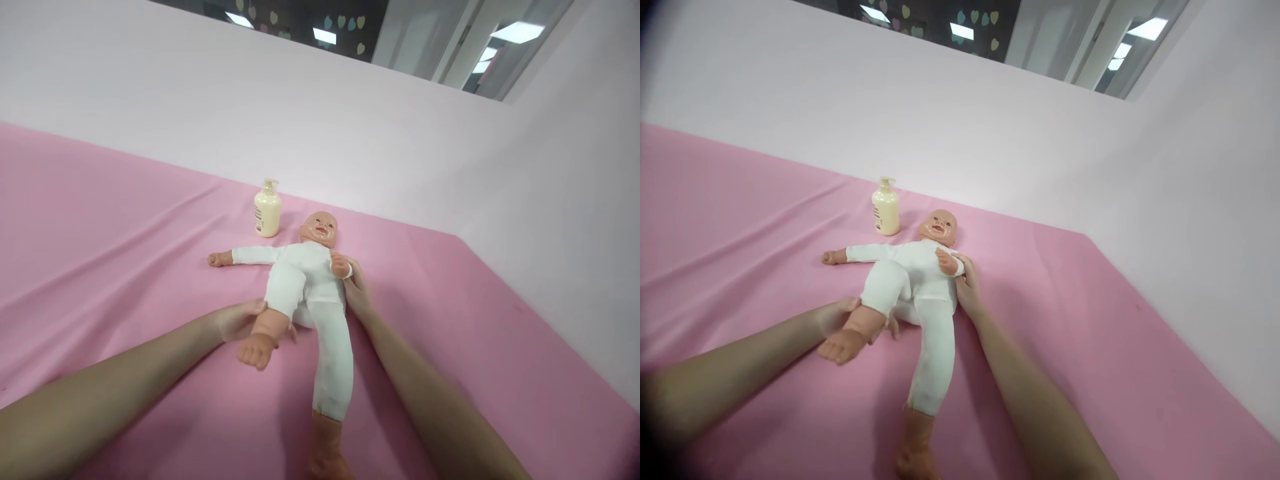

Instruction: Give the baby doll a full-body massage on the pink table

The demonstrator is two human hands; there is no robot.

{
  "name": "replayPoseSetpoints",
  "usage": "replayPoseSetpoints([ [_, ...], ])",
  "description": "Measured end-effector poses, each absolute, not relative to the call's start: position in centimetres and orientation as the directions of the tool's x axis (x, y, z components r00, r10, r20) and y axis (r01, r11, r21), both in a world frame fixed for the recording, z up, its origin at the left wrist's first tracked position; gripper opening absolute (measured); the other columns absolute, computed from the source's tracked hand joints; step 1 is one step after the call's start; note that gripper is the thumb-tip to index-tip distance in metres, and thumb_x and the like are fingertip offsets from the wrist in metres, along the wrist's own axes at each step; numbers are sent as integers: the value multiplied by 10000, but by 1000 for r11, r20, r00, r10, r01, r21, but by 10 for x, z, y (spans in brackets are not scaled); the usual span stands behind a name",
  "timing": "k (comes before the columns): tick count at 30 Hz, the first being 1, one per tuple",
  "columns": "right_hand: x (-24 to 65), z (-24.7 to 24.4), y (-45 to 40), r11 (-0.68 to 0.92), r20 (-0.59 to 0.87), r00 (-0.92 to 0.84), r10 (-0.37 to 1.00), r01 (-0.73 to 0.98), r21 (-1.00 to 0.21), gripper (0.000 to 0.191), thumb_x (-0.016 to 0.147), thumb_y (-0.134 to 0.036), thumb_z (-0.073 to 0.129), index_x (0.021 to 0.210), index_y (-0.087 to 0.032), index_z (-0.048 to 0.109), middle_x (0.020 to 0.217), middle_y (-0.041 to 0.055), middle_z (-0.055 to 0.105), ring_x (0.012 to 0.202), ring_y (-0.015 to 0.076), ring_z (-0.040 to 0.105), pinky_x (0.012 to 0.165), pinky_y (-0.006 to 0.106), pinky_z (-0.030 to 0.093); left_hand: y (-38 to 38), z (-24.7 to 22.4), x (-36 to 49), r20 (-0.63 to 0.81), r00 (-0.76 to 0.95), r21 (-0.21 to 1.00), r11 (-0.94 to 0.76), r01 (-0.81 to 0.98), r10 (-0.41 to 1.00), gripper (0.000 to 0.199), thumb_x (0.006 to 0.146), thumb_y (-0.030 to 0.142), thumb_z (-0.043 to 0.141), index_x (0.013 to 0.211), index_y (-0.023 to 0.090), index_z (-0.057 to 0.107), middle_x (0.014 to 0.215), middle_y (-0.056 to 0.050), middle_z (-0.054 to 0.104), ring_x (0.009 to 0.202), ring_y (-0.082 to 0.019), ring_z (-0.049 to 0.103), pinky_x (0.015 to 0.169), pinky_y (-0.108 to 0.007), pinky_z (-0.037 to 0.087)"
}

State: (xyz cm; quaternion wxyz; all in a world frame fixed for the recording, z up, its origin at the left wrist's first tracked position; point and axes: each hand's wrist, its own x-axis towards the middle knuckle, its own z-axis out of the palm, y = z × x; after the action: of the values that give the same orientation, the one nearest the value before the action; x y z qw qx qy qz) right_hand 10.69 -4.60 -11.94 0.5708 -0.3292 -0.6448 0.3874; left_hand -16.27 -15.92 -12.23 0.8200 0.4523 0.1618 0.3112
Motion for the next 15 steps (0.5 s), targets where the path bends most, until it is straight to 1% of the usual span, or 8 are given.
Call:
replayPoseSetpoints([
  [2,105,-121,-45,408,414,-92,906,-71,-910,309,826,-298,693,1134,-276,705,1231,30,685,1205,216,598,1122,397,428,-163,-116,-163,17,824,886,373,-275,567,602,723,533,785,1153,117,712,1026,-135,741,838,-265,679,736,-369,547],
  [4,105,-121,-44,372,378,-63,924,-91,-924,311,812,-303,717,1121,-270,704,1191,23,699,1166,205,616,1092,378,453,-165,-109,-161,-1,907,918,360,-167,422,641,755,547,769,1246,143,683,1072,-140,741,926,-307,703,782,-413,564],
  [5,105,-122,-43,370,376,-60,925,-93,-924,311,806,-305,725,1115,-270,704,1183,21,702,1159,203,619,1084,375,459,-165,-106,-160,-17,948,926,363,-104,317,633,767,566,756,1241,152,690,1038,-132,747,928,-319,712,790,-432,570],
  [7,106,-122,-43,387,394,-78,916,-92,-917,311,803,-310,726,1111,-270,704,1201,22,699,1177,205,612,1091,380,455,-163,-103,-159,-65,994,934,355,29,88,593,732,581,782,1140,151,743,923,-117,747,877,-335,727,766,-439,581],
  [9,106,-122,-42,412,419,-111,901,-80,-908,305,810,-314,712,1111,-266,705,1241,27,690,1212,210,597,1115,390,435,-159,-103,-159,-99,994,943,315,110,-52,554,675,569,821,1039,154,774,849,-107,734,821,-336,730,723,-417,585],
  [11,107,-122,-42,433,438,-131,890,-61,-899,295,826,-319,689,1114,-263,702,1269,28,682,1235,209,585,1133,392,415,-158,-107,-159,-71,995,947,307,91,-77,552,643,584,822,985,152,777,810,-114,723,761,-323,723,673,-395,580],
  [13,107,-121,-42,439,442,-133,887,-53,-897,301,834,-317,677,1129,-263,695,1274,24,680,1234,205,583,1136,387,410,-160,-114,-158,13,999,936,353,1,-37,607,586,642,810,927,142,764,742,-130,710,685,-312,704,614,-389,569],
  [15,107,-121,-41,414,420,-119,900,-73,-907,312,822,-306,682,1131,-259,688,1252,21,686,1220,207,591,1126,383,423,-165,-121,-157,95,975,887,428,-175,202,647,505,706,788,831,149,732,601,-115,659,588,-307,665,552,-400,552],
])
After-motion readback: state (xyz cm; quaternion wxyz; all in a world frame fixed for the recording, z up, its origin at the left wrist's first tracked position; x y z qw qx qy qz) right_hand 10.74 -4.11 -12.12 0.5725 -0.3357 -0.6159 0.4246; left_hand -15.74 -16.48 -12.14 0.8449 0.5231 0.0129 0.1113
